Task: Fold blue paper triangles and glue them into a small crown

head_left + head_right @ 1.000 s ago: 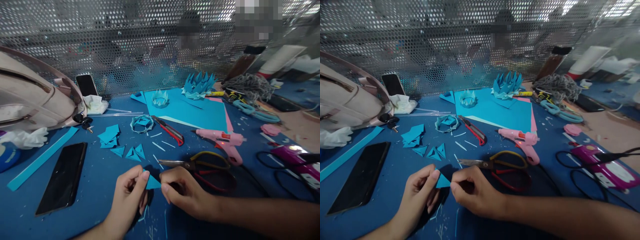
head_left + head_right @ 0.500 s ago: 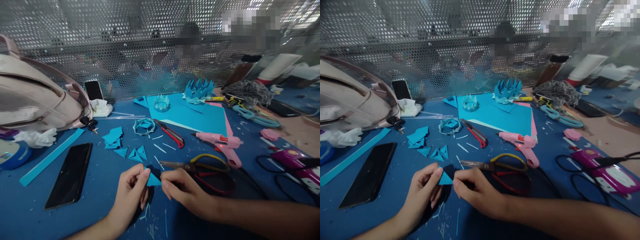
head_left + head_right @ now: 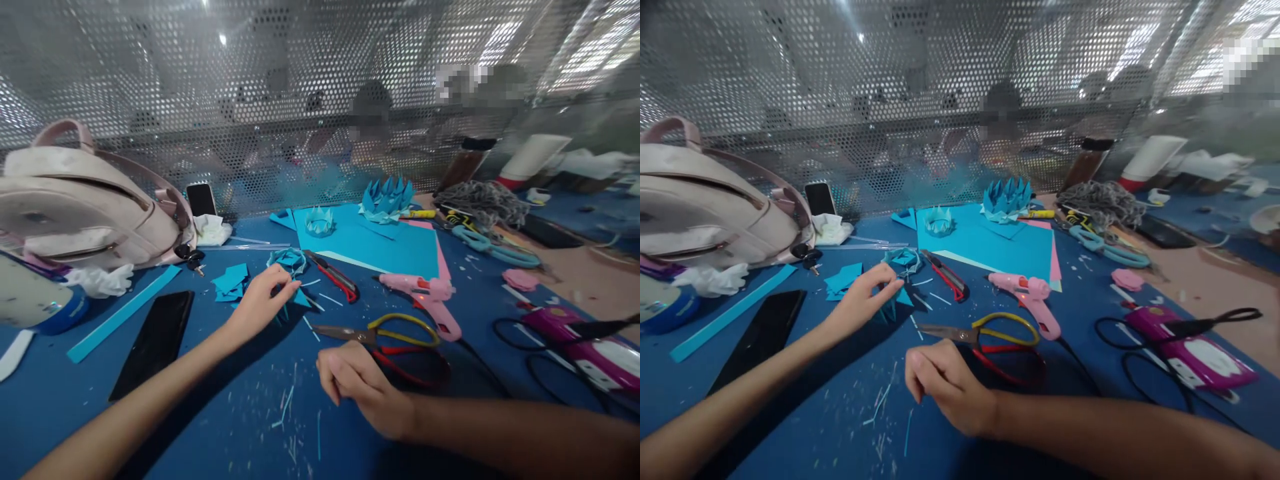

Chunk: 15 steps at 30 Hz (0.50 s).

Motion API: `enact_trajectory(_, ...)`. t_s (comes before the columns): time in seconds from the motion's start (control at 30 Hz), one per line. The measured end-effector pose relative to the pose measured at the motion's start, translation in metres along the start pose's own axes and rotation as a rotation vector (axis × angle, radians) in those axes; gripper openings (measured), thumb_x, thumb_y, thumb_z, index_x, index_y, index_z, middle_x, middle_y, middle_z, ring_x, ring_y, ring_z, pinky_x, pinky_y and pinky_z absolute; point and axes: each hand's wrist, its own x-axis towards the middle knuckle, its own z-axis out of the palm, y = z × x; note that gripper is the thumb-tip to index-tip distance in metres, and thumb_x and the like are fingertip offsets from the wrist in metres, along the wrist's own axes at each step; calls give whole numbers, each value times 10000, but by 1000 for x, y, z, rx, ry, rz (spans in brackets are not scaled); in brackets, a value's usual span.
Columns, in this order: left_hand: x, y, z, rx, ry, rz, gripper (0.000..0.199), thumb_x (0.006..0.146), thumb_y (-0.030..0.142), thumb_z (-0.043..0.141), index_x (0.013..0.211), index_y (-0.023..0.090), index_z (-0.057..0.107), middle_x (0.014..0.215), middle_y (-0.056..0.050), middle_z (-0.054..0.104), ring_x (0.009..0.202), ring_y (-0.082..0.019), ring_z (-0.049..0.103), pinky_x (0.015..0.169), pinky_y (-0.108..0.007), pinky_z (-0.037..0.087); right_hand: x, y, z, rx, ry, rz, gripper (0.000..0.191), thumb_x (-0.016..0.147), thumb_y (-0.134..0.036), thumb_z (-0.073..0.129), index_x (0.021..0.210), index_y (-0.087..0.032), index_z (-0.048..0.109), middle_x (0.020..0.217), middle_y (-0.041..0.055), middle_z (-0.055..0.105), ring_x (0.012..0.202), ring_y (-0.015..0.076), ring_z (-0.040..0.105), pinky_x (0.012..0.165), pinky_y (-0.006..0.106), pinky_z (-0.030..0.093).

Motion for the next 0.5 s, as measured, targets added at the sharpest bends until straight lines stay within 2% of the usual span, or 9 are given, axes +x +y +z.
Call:
enact_trajectory(0.07,9,-3,2,129,-63,62,284,965,313,512,715,182,547,863,-35,570,836,-191,560,806,-320,439,0,1,0,-8,-15,-5,630,1028,-559,296,554,-181,467,521,-29,410,488,95,389,538,256,313)
enact_trajectory(0.13,11,-5,0,261,-106,103,112,926,283,592,897,179,622,990,-65,615,943,-233,585,870,-365,436,0,1,1,-19,-18,-3,634,1027,-559,305,550,-177,473,517,-30,411,480,90,386,522,249,302)
enact_trajectory(0.17,11,-6,-5,326,-113,113,128,912,265,614,1007,181,626,1064,-82,624,1010,-257,582,903,-389,427,0,1,1,-23,-20,2,628,1029,-550,309,553,-175,475,519,-29,413,481,89,386,516,245,297)
enact_trajectory(0.27,5,-14,-34,502,-96,105,273,931,220,567,1202,190,581,1213,-115,614,1158,-303,538,972,-440,393,0,0,1,-29,-25,14,614,1035,-532,306,568,-172,479,517,-33,401,476,85,374,499,237,284)
enact_trajectory(0.4,-8,-39,-83,655,-106,56,217,922,233,551,1118,208,640,1158,-90,667,1105,-303,589,968,-440,411,1,-2,2,-25,-45,27,614,1031,-544,309,570,-175,478,513,-36,396,472,84,371,486,230,284)
enact_trajectory(0.5,-20,-58,-101,710,-142,23,257,876,252,620,1129,212,649,1164,-85,687,1087,-290,622,937,-400,449,2,-2,2,-25,-49,34,615,1030,-538,321,561,-175,481,498,-39,392,465,83,371,480,227,281)
